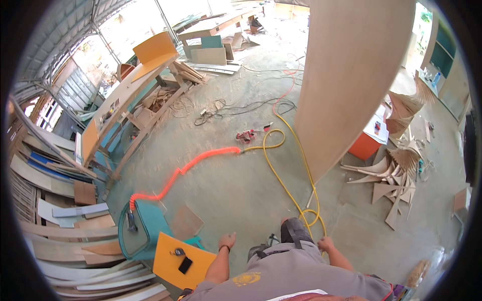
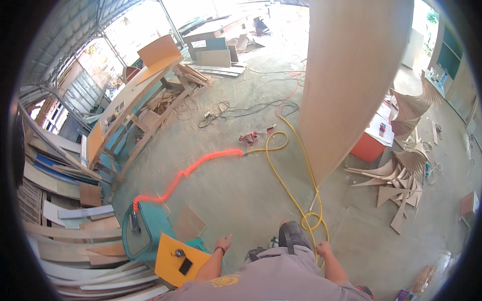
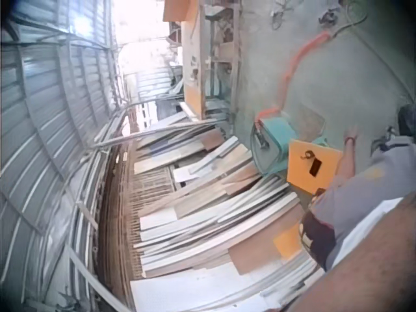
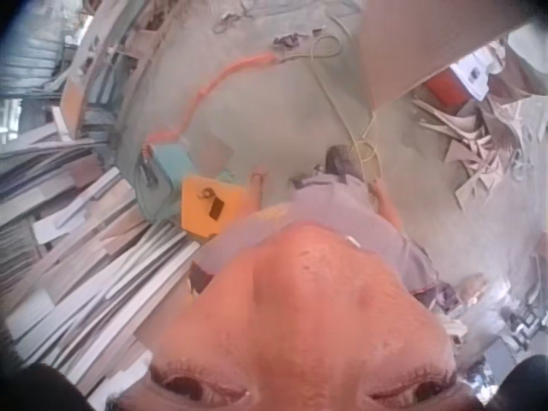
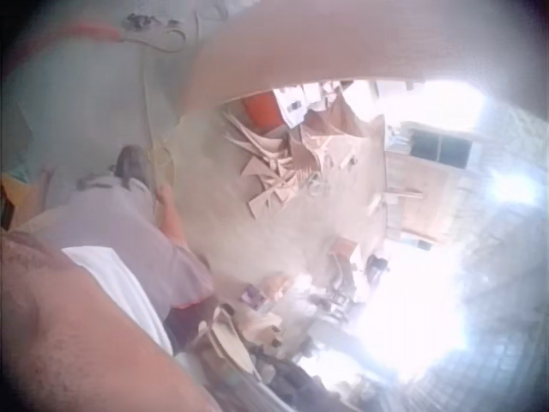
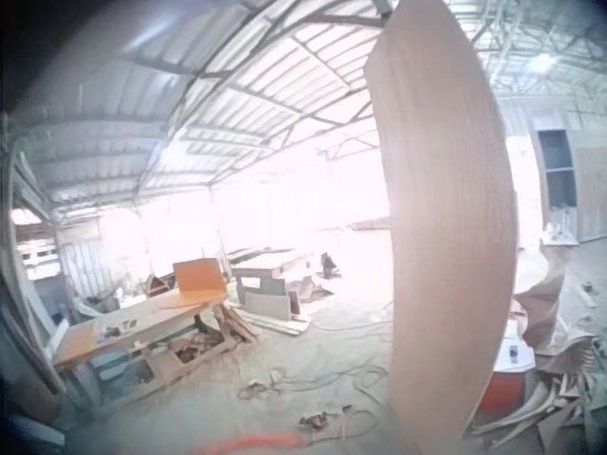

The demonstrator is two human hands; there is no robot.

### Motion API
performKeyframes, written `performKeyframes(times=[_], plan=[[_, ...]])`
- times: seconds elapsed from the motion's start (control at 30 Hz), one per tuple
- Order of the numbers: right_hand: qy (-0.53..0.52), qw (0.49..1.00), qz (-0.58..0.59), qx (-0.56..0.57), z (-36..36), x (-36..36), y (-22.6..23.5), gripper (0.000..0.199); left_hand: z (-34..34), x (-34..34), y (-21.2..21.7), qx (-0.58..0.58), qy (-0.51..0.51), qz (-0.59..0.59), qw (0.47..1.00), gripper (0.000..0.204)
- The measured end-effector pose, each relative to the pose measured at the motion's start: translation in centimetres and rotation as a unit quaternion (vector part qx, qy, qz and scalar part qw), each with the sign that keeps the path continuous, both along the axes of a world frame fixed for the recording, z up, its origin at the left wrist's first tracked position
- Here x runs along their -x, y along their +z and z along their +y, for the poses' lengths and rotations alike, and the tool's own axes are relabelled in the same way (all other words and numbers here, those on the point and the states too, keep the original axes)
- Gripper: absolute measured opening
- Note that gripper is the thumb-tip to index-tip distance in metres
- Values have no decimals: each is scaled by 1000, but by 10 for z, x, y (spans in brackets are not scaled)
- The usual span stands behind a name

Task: The person sorts through various pre-cut white and wooden panels inside a workshop, lifting them individually from a cluttered stack, carrying them across the open room, and organizing them onto a separate designated shelving rack.

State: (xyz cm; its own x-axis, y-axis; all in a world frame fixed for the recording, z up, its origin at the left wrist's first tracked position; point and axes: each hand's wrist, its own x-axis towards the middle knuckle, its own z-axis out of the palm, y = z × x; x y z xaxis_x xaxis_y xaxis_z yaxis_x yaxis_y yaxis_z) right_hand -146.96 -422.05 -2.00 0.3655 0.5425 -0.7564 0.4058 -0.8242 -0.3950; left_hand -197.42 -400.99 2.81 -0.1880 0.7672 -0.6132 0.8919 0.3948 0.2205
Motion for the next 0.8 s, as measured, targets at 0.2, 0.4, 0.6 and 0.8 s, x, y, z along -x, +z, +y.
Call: performKeyframes(times=[0.2, 0.4, 0.6, 0.8], plan=[[70, 989, -2, 128, 130, -23, -41, 19, 335, -23, -14, -113, 21, -142, 983, 56], [41, 985, -104, 133, 413, -71, -85, 19, 520, -58, -36, -3, 105, -145, 984, 42], [38, 965, -106, -237, 870, -110, -33, 36, 616, -90, -40, 134, -81, -73, 985, 38], [33, 932, -6, -361, 1207, -145, 72, 34, 829, -140, -77, 170, -38, -76, 982, 38]])
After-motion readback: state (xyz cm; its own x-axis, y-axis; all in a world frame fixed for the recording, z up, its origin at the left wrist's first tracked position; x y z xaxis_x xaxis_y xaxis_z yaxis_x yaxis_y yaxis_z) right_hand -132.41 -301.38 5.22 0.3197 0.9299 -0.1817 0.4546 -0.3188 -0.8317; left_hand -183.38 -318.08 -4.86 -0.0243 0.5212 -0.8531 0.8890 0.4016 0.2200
